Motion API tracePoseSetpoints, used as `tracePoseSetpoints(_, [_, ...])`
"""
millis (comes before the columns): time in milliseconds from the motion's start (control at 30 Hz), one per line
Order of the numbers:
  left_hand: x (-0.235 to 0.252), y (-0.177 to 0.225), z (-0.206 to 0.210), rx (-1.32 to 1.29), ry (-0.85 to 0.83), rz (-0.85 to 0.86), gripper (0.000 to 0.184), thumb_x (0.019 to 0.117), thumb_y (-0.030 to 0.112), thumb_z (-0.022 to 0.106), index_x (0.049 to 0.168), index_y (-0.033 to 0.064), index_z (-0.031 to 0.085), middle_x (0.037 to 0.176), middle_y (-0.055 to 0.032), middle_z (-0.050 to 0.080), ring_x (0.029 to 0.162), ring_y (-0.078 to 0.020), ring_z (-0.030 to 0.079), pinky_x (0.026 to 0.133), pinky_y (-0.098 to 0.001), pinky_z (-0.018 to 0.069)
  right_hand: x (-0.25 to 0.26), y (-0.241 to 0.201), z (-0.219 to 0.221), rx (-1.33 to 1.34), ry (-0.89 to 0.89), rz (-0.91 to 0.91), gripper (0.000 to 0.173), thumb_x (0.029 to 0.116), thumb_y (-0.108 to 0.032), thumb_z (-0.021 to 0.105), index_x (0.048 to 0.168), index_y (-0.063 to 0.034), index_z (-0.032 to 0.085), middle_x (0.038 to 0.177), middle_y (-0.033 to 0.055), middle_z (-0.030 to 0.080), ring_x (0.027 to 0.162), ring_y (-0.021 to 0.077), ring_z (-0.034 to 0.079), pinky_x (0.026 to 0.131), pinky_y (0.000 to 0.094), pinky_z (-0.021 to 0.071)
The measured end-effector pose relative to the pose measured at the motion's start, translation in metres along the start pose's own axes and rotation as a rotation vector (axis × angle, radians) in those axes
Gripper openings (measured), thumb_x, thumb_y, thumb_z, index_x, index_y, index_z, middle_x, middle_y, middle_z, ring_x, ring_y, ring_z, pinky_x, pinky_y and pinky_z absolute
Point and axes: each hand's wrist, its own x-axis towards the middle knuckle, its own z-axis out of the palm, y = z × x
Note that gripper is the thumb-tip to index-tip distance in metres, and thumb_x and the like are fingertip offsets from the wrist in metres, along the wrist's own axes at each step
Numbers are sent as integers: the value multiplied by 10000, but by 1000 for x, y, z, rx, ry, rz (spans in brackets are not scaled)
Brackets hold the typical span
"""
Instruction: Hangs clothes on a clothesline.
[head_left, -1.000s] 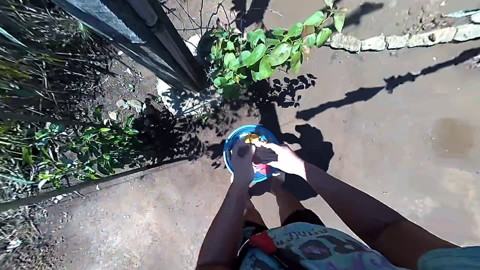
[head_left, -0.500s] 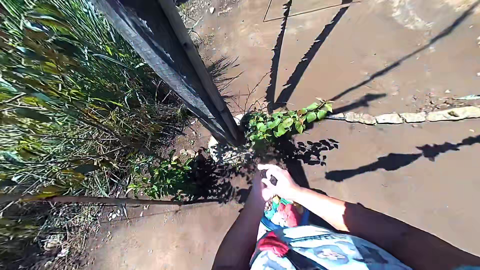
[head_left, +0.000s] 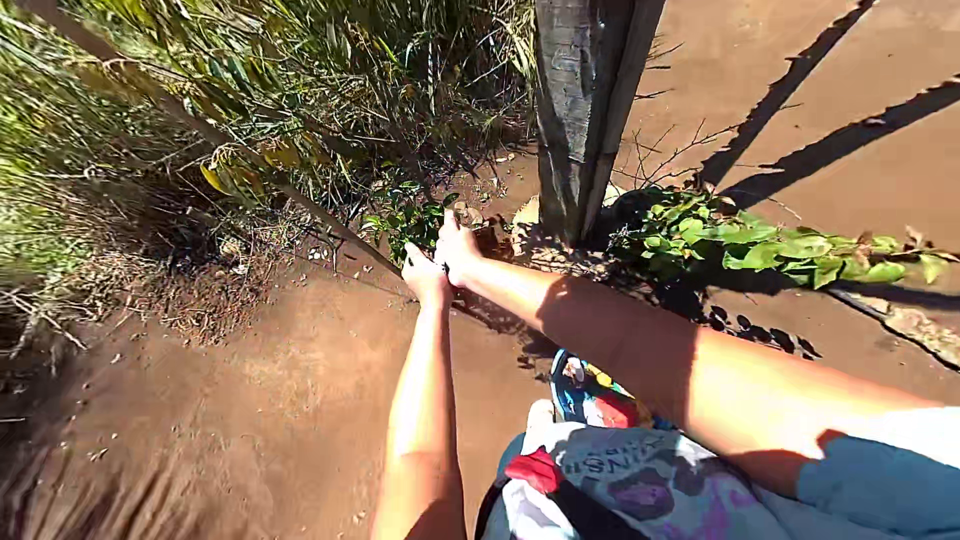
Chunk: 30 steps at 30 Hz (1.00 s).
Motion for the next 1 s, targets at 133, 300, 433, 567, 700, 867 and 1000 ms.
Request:
tracePoseSetpoints(133, [42, 2, -50, -394, -195, -263, 699, 1086, 597, 155, 1218, 51, 571, 987, -93, 673, 883, -195, 666, 794, -433, 575, 5, 8, 22, 94, -214, 107, 345, 1117, -394, 386, 1110, -86, 543, 772, 12, 527, 624, 121, 547, 621, 289, 531])
tracePoseSetpoints(300, [35, 16, -92, -406, -306, -274, 402, 1092, 313, 236, 1190, 101, 563, 1071, -86, 649, 980, -218, 635, 845, -481, 535, 3, -6, -33, -395, -485, 25, 456, 1095, -374, 460, 1436, -79, 527, 1425, 113, 581, 1308, 264, 545, 1047, 511, 456])
tracePoseSetpoints(433, [1, 30, -65, -273, -558, -215, 315, 983, 86, 434, 1294, 90, 489, 1108, -86, 644, 950, -192, 650, 832, -426, 561, -13, -5, -66, -550, -531, -151, 465, 1013, -266, 649, 1381, 5, 561, 1277, 202, 643, 1139, 259, 649, 1005, 462, 529])
tracePoseSetpoints(567, [-40, 33, -30, -388, -579, -177, 368, 1063, 253, 556, 1399, 120, 482, 1177, -62, 656, 1011, -162, 664, 901, -382, 571, -57, -51, -107, -323, -199, -295, 342, 1107, -251, 447, 1275, 12, 588, 1097, 117, 702, 1005, 165, 671, 944, 390, 541])
tracePoseSetpoints(700, [-90, 32, 30, -804, -629, -396, 231, 1076, 289, 496, 1207, 114, 572, 1069, -80, 687, 989, -212, 682, 879, -428, 584, -96, -104, -157, -109, -29, -341, 415, 1131, -330, 334, 1387, -41, 486, 1045, 79, 683, 894, 159, 687, 817, 365, 584])
tracePoseSetpoints(867, [-180, 39, 89, -627, -1030, -396, 245, 1062, 152, 466, 1296, 127, 534, 1016, -71, 708, 886, -180, 699, 782, -390, 604, -135, -148, -218, 9, 55, -566, 293, 1101, -238, 451, 1305, -35, 502, 968, 71, 663, 849, 167, 688, 794, 376, 611])
tracePoseSetpoints(1000, [-225, 39, 121, -726, -1048, -501, 266, 1094, 189, 409, 1344, 131, 477, 1050, -89, 697, 906, -201, 699, 784, -407, 609, -171, -171, -267, -61, 185, -696, 361, 1102, -243, 436, 1367, -5, 493, 1202, 115, 627, 978, 148, 658, 877, 343, 571])
